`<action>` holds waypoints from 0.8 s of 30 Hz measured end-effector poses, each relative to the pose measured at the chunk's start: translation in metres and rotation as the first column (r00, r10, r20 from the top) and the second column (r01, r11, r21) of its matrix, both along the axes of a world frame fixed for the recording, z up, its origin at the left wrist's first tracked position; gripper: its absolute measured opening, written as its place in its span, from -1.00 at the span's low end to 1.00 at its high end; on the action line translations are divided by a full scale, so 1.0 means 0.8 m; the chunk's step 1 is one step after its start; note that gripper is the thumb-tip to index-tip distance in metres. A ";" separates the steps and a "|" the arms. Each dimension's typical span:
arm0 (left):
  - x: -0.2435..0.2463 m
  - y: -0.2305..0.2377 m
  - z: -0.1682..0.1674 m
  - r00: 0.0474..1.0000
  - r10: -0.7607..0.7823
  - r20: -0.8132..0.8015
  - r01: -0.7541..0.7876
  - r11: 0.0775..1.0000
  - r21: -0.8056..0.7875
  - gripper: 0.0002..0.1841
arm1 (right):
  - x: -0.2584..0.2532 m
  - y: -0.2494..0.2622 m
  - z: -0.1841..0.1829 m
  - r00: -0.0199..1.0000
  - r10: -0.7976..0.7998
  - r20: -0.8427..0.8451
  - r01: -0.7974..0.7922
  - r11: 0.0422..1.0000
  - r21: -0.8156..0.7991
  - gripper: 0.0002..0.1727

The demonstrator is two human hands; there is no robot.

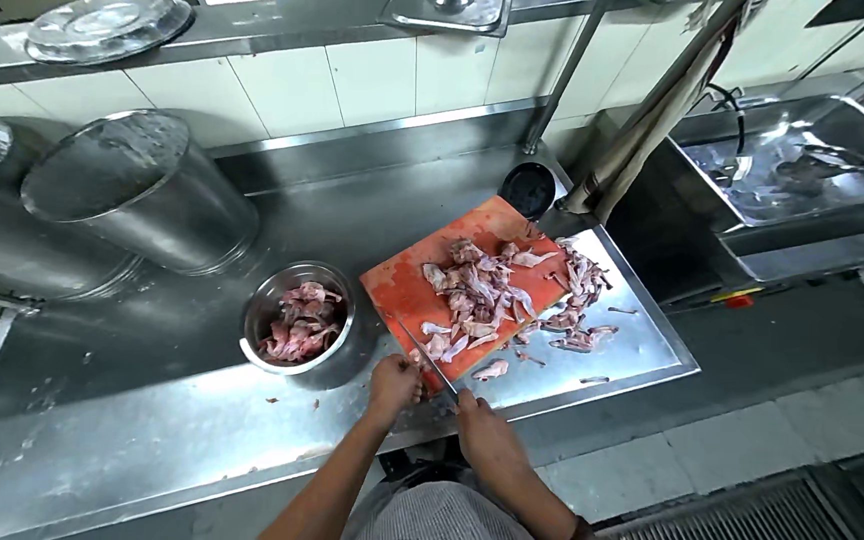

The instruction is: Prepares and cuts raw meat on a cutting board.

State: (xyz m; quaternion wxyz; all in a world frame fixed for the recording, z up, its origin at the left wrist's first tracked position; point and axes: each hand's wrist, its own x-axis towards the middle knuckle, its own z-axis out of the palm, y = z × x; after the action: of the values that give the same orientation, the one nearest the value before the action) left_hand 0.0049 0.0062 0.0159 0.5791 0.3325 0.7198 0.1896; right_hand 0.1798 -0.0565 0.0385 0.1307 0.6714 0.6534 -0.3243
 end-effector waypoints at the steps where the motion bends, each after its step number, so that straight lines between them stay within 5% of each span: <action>1: -0.001 0.001 -0.001 1.000 -0.013 -0.014 0.013 1.000 -0.006 -0.78 | -0.005 0.005 0.003 1.000 0.001 0.011 -0.001 1.000 -0.004 -0.56; 8: -0.007 0.008 -0.012 0.999 -0.031 -0.026 0.031 1.000 0.002 -0.78 | 0.018 -0.020 -0.006 0.999 -0.038 -0.025 0.036 0.995 -0.096 -0.52; 13: -0.008 -0.005 -0.012 0.967 0.114 0.228 -0.097 0.992 -0.084 -0.83 | 0.062 -0.056 -0.019 0.997 -0.061 -0.050 0.048 0.972 -0.229 -0.48; 17: 0.004 0.007 0.032 0.841 0.314 0.441 -0.236 0.946 -0.222 -0.86 | 0.082 -0.045 0.014 0.951 -0.141 -0.274 0.132 0.990 -0.050 -0.56; 20: 0.030 0.030 0.076 0.764 0.346 0.544 -0.230 0.935 -0.271 -0.83 | 0.083 -0.038 0.040 0.935 -0.209 -0.286 0.262 0.952 0.159 -0.60; 24: 0.045 0.041 0.043 0.843 0.305 0.444 -0.209 0.945 -0.251 -0.81 | 0.066 -0.031 0.050 0.963 -0.156 -0.219 0.202 0.958 0.204 -0.62</action>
State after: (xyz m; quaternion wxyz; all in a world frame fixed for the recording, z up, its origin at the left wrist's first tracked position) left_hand 0.0411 0.0389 0.0504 0.7367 0.1181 0.6080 0.2713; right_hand 0.2328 -0.0810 0.0786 -0.0425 0.7023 0.6320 -0.3248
